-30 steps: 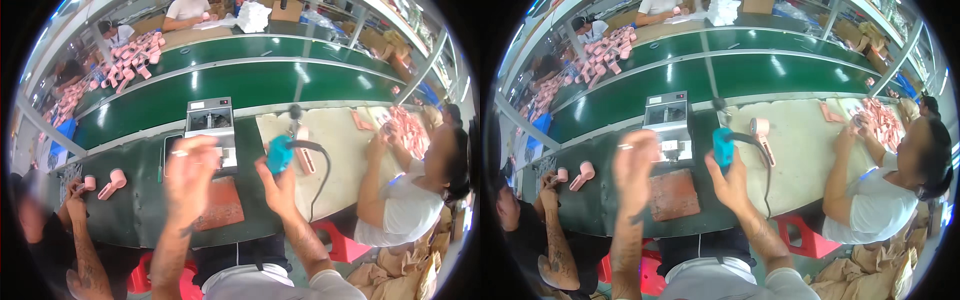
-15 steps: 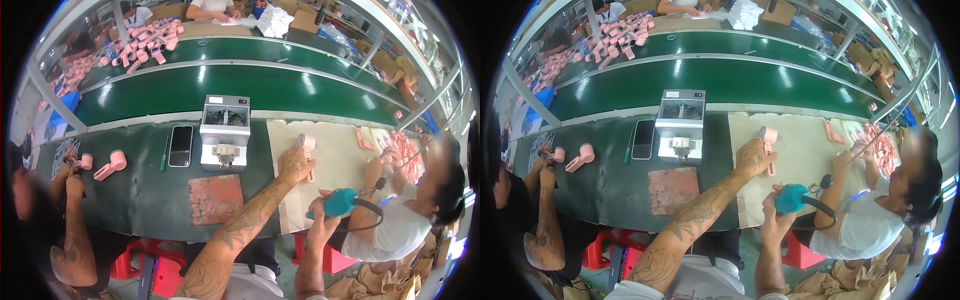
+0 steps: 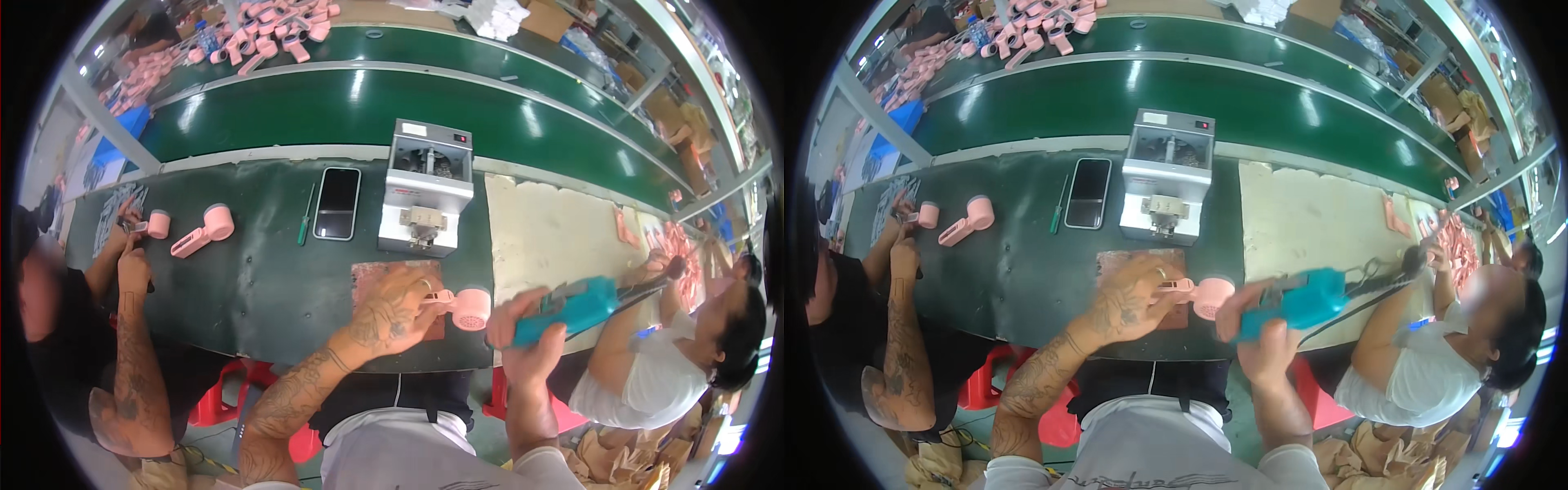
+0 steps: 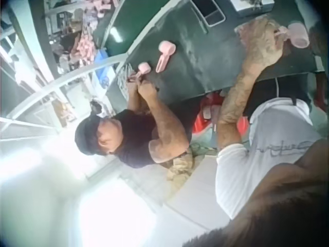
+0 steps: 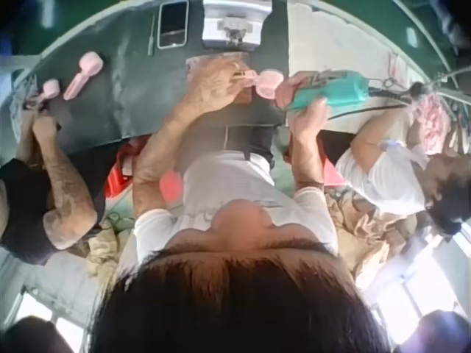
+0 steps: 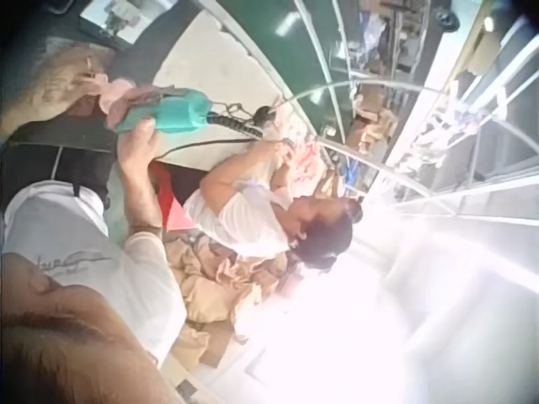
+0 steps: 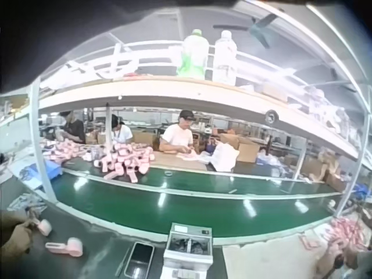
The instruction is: The person assembles small handheld fans by holding plastic fan components together by hand, fastening them with screws using an electric screwdriver, and placing the assembled fans on the table.
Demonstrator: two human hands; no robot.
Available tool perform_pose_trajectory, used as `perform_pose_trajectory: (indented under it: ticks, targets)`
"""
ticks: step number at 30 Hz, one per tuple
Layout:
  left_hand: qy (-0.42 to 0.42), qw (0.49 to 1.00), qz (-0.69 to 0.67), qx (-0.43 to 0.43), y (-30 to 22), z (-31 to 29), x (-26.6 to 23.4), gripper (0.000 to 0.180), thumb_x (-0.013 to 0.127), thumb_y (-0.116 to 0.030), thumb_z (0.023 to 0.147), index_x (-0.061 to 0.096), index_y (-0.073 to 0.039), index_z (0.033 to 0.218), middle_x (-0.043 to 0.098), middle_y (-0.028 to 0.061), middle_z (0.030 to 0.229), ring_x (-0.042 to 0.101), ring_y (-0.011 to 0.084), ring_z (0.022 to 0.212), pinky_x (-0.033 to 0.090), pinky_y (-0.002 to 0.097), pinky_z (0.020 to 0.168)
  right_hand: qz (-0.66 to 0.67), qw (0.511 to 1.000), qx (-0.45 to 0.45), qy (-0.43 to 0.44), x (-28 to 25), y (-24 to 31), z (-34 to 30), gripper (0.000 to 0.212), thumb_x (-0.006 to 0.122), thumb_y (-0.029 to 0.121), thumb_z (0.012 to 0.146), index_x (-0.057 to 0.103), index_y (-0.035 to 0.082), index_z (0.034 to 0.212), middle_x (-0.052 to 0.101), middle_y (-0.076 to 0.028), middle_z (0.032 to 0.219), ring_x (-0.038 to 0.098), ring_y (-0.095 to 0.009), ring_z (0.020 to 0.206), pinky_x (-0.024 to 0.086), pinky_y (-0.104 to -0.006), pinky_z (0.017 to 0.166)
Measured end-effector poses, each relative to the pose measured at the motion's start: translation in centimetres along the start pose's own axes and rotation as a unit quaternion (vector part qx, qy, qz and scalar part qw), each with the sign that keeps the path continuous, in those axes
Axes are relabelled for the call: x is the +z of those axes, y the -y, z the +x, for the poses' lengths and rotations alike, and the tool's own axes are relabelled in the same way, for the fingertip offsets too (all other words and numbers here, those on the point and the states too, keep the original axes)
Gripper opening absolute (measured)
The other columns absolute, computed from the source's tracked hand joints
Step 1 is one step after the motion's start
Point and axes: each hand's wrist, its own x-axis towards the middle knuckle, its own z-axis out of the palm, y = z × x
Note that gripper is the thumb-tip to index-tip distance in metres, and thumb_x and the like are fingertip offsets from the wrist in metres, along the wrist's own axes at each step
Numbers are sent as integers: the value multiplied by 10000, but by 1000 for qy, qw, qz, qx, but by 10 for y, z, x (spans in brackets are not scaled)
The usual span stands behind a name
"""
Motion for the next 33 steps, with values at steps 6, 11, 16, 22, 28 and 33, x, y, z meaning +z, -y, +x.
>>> perform_pose_trajectory:
  ticks: [6, 11, 16, 22, 28, 33]
  targets:
    - [-8, 998, 52, 47, 32, -4, -3, 259, 728, -273, 926, 738, -106, 1123, 676, 47, 1105, 608, 271, 991, 502, 421, 890, -64, 988, -140, -29, 50, -47, 91, 669, 633, 613, 984, 590, -24, 1183, 578, -55, 750, 565, -166, 670, 439, -309, 602]
    - [-34, 995, 70, 59, 26, -17, -2, 345, 761, -330, 896, 730, -62, 1111, 679, 65, 1087, 611, 269, 969, 508, 416, 874, -82, 980, -181, -4, 65, -74, 123, 444, 695, 409, 1005, 601, -15, 1097, 632, -46, 772, 597, -136, 693, 473, -283, 642]
    - [-35, 994, 94, 34, 29, -17, 4, 369, 788, -343, 885, 723, -57, 1108, 688, 81, 1078, 626, 299, 969, 518, 435, 874, -163, 965, -205, 15, 61, -87, 123, 501, 648, 491, 1019, 571, -1, 1072, 586, -53, 731, 586, -154, 650, 483, -308, 602]
    - [-57, 993, 97, 35, 33, -15, 2, 385, 780, -339, 879, 723, -63, 1141, 678, 79, 1057, 621, 290, 967, 523, 429, 867, -113, 987, -114, -23, 65, -72, 106, 479, 676, 460, 1009, 616, -13, 1057, 622, -31, 725, 587, -123, 662, 467, -275, 613]
    - [-54, 994, 84, 36, 27, -12, -1, 415, 786, -327, 865, 723, -60, 1177, 681, 65, 1047, 621, 274, 938, 527, 412, 820, -107, 988, -107, -13, 47, -50, 84, 548, 702, 498, 981, 613, -34, 1078, 632, -50, 764, 606, -138, 676, 476, -277, 631]
    - [-68, 993, 89, 39, 28, -13, 0, 406, 803, -307, 848, 728, -62, 1163, 688, 51, 1043, 620, 259, 912, 530, 398, 791, -148, 983, -111, -16, 43, -60, 83, 549, 713, 485, 976, 605, -44, 1070, 633, -45, 758, 619, -130, 694, 480, -272, 636]
